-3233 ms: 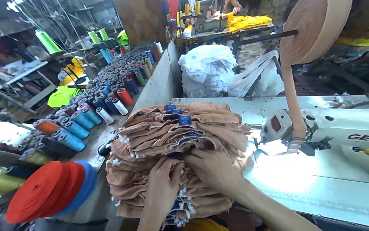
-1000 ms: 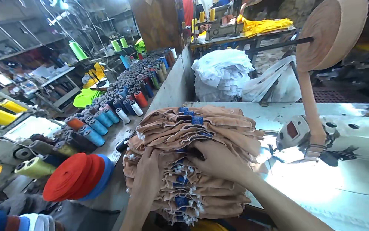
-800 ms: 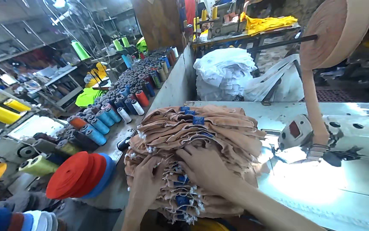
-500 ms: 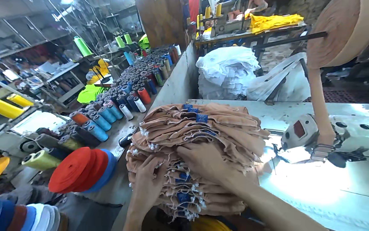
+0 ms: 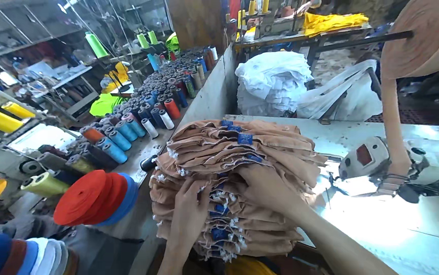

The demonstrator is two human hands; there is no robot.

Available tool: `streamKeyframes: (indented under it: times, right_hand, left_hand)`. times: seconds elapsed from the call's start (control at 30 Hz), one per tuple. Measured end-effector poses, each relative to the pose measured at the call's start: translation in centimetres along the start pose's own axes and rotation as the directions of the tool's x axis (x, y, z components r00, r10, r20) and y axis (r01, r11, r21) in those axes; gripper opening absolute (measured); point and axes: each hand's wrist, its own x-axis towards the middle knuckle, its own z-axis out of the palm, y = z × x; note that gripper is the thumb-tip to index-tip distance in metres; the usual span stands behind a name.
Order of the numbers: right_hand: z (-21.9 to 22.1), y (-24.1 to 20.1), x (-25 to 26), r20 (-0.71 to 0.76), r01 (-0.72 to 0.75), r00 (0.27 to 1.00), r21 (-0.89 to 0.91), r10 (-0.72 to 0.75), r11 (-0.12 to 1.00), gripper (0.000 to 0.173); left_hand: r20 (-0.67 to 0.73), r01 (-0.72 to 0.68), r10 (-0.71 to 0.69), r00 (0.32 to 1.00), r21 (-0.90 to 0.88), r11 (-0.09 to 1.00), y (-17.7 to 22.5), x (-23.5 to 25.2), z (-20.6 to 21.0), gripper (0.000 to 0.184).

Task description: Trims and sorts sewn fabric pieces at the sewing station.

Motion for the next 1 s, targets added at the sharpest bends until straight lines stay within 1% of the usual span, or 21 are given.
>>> streamKeyframes:
  times: [0.07,0.13,0.17,0.23,0.3,0.37,0.43,0.47,0.5,0.57,0.63,0.7,0.73,0.8,0.9,1.0]
  right_hand:
    - [0.2,-0.1,0.0,-0.031,-0.014,0.999,0.013,0.015,1.0,0.027]
    - [0.3,0.1,-0.1,-0.081,-0.005,0.997,0.02,0.007,1.0,0.029]
    - [0.5,0.2,-0.2,-0.115,0.006,0.993,0.025,-0.003,1.0,0.029]
    - [0.9,0.3,-0.3,-0.168,0.015,0.986,0.033,-0.009,0.999,0.028]
    - [0.6,0.2,-0.6,-0.143,-0.001,0.99,0.043,0.007,0.999,0.028]
    - [0.1,0.1,-1.3,-0.105,-0.016,0.994,0.004,0.016,1.0,0.03]
    - [0.2,0.4,-2.4,-0.153,0.026,0.987,-0.078,-0.037,0.997,0.039]
    - [0.4,0.5,-2.9,-0.184,0.053,0.98,-0.104,-0.071,0.993,0.045]
    - [0.8,0.4,-3.2,-0.21,0.079,0.972,-0.118,-0.102,0.99,0.047]
    - [1.5,0.1,-3.3,-0.256,0.127,0.953,-0.149,-0.162,0.981,0.037]
    - [2.6,-0.3,-2.8,-0.319,0.165,0.92,-0.217,-0.229,0.962,0.025]
    - [3.4,-0.7,-2.0,-0.366,0.189,0.887,-0.267,-0.281,0.945,0.018]
    - [3.6,-1.0,-1.6,-0.376,0.199,0.877,-0.28,-0.298,0.939,0.016]
    - [3.9,-1.5,-0.9,-0.37,0.231,0.869,-0.282,-0.327,0.931,0.015]
    - [3.7,-1.4,-0.7,-0.318,0.273,0.883,-0.248,-0.344,0.93,0.014]
    - [3.3,-0.8,-1.4,-0.36,0.213,0.883,-0.264,-0.301,0.941,0.014]
  left_hand:
    - [0.035,-0.009,0.008,0.999,0.025,1.0,0.9,0.7,0.7,0.022]
    - [0.08,0.034,-0.04,0.996,0.07,0.997,2.0,1.5,1.4,0.031]
    - [0.098,0.058,-0.067,0.993,0.089,0.994,2.5,1.8,1.7,0.033]
    - [0.11,0.07,-0.086,0.99,0.143,0.987,2.9,2.2,2.1,0.028]
    - [0.105,0.031,-0.052,0.993,0.195,0.98,2.7,2.2,2.2,0.024]
    - [0.118,-0.012,-0.016,0.993,0.231,0.973,2.4,1.7,1.8,0.022]
    - [0.096,-0.047,0.023,0.995,0.259,0.965,2.0,0.9,1.2,0.02]
    - [0.087,-0.048,0.025,0.996,0.275,0.96,1.9,0.4,0.8,0.02]
    - [0.083,-0.039,0.016,0.996,0.281,0.959,1.9,0.1,0.4,0.02]
    - [0.09,-0.02,0.0,0.996,0.222,0.975,1.8,-0.4,-0.4,0.019]
    - [0.137,0.014,-0.027,0.99,0.092,0.996,1.3,-0.6,-1.0,0.022]
    - [0.178,0.055,-0.048,0.983,-0.031,0.998,1.0,-0.6,-1.1,0.024]
    - [0.183,0.072,-0.061,0.981,-0.054,0.996,1.0,-0.6,-1.0,0.024]
    - [0.171,0.082,-0.074,0.982,-0.037,0.996,1.0,-0.6,-0.8,0.024]
    - [0.119,0.053,-0.056,0.991,0.026,0.998,0.9,-0.8,-0.7,0.023]
    - [0.022,0.029,-0.032,0.999,0.128,0.991,0.4,-0.8,-0.9,0.022]
